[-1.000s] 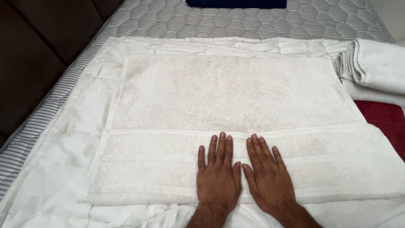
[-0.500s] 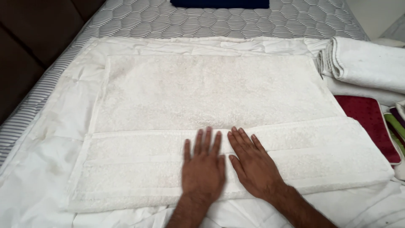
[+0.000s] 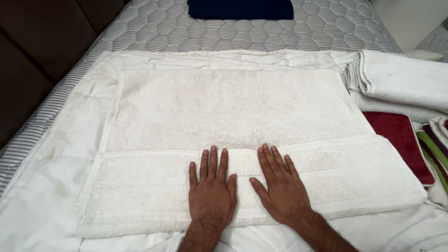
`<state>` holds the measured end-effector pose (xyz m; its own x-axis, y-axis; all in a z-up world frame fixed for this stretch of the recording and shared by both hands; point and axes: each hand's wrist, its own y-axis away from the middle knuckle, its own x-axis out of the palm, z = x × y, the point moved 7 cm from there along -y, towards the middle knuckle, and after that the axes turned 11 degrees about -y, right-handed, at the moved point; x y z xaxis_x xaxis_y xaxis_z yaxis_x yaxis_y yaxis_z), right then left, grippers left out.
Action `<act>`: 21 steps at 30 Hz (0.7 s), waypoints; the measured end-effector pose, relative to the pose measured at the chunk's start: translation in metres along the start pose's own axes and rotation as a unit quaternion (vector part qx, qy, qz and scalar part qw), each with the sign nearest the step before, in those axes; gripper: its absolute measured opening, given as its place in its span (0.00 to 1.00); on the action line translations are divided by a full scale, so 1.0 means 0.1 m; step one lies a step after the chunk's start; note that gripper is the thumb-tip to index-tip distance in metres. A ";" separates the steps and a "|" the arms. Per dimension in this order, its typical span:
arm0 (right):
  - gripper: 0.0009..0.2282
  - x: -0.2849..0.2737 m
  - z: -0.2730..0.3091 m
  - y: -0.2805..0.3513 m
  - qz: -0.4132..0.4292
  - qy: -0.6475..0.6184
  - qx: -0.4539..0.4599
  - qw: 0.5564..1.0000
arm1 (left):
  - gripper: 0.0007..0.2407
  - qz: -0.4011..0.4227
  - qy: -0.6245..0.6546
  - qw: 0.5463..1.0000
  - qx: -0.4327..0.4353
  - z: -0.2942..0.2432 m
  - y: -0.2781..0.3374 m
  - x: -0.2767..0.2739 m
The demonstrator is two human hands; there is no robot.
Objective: The person folds a white towel on a bed by hand. They smooth the towel, fold it in half lengthwise, then fold it again into thirds, and finally fold it into a compact rectangle. The folded towel is placed on a stack of other towels.
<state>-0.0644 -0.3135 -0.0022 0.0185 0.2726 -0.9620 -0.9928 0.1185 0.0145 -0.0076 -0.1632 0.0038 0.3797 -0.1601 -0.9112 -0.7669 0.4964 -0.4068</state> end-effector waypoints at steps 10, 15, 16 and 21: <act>0.34 -0.23 -0.83 0.08 0.045 0.047 0.014 0.998 | 0.29 0.319 0.017 0.942 -0.103 0.51 -0.03 0.07; 0.32 -0.22 -0.96 0.12 -0.009 0.033 0.002 0.999 | 0.30 0.317 -0.001 0.942 -0.111 0.49 -0.07 0.06; 0.31 -0.20 -0.98 0.12 -0.013 0.018 0.001 1.000 | 0.30 0.317 -0.004 0.942 -0.109 0.49 -0.05 0.08; 0.26 -0.29 -1.07 0.09 -0.044 -0.040 -0.001 0.998 | 0.25 0.225 0.020 0.970 -0.091 0.58 -0.17 0.10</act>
<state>-0.0865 -0.4223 -0.0033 0.1139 0.3363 -0.9349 -0.9873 0.1431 -0.0688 0.0385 -0.1237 0.0056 -0.0325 0.0030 -0.9995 -0.9304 0.3651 0.0314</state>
